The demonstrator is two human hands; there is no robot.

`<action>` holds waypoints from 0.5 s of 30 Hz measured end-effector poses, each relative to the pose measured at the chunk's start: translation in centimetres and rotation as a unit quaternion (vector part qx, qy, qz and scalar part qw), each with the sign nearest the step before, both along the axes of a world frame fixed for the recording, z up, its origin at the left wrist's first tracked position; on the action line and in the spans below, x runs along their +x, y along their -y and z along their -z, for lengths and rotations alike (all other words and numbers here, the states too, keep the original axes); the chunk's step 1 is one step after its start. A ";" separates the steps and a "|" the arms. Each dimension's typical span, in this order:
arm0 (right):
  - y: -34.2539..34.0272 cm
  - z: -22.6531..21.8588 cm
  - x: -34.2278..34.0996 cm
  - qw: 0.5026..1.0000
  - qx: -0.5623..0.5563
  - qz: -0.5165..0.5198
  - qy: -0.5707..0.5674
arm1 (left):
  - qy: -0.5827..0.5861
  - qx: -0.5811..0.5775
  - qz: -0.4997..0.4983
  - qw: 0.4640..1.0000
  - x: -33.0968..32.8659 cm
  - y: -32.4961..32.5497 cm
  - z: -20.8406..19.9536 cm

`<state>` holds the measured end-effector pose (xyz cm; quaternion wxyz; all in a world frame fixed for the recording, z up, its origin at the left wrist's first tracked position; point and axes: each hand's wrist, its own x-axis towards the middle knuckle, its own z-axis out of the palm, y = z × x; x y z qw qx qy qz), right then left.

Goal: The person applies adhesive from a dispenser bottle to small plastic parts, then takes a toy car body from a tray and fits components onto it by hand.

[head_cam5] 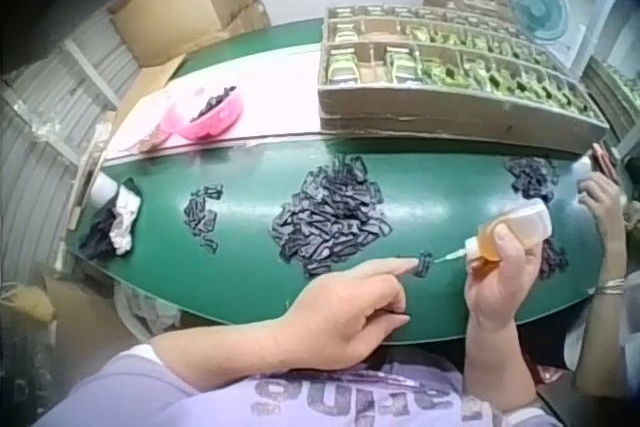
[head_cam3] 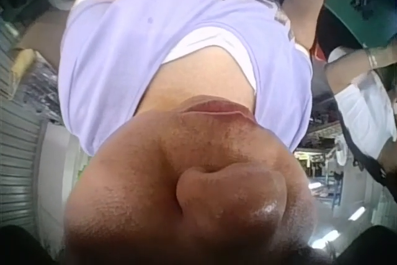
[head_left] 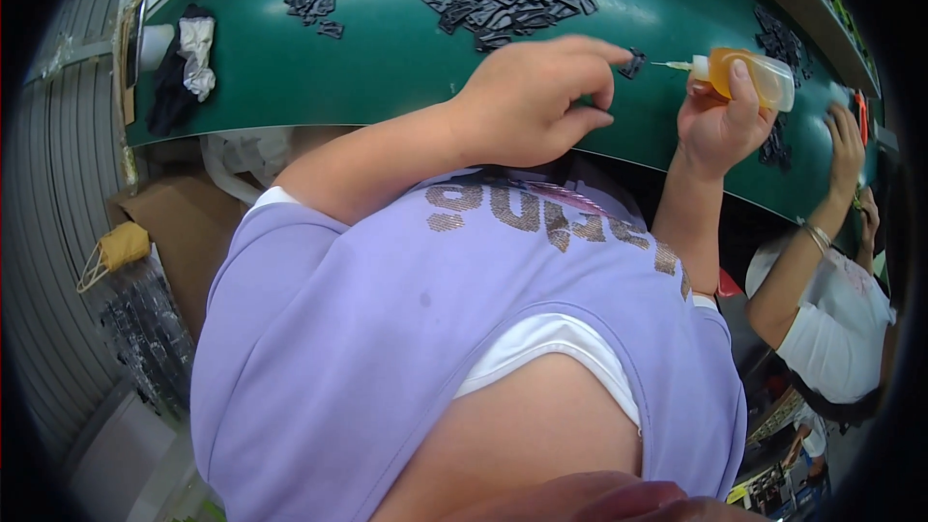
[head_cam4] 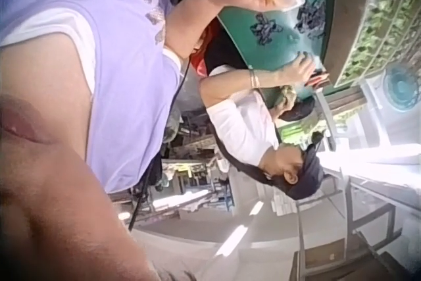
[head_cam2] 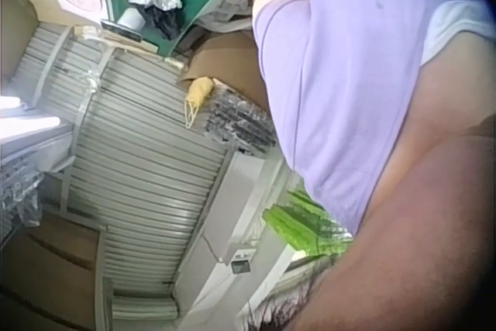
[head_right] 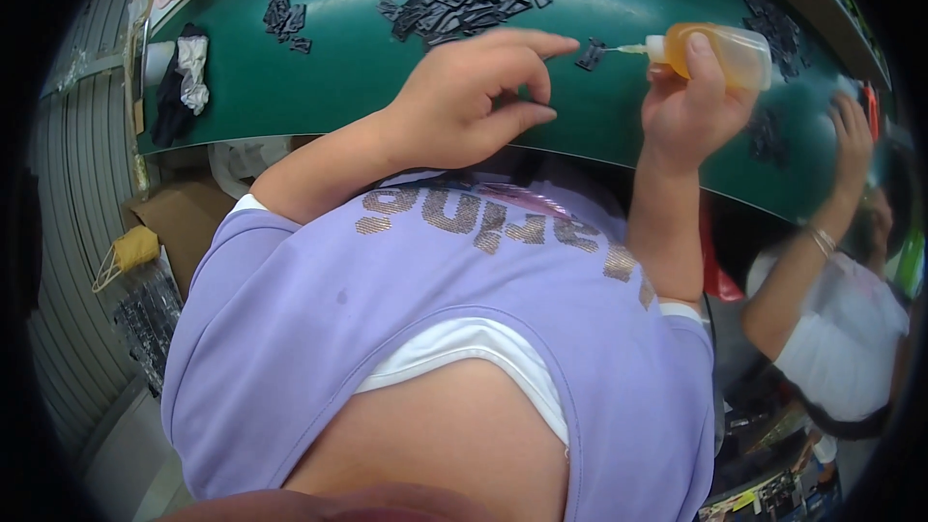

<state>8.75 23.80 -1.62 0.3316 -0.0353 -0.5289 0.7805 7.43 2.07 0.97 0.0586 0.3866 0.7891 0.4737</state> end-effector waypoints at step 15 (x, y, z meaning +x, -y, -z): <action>1.4 0.2 0.7 0.998 0.044 -0.048 -0.018 | 0.480 0.090 -0.046 0.871 -1.8 -2.0 1.5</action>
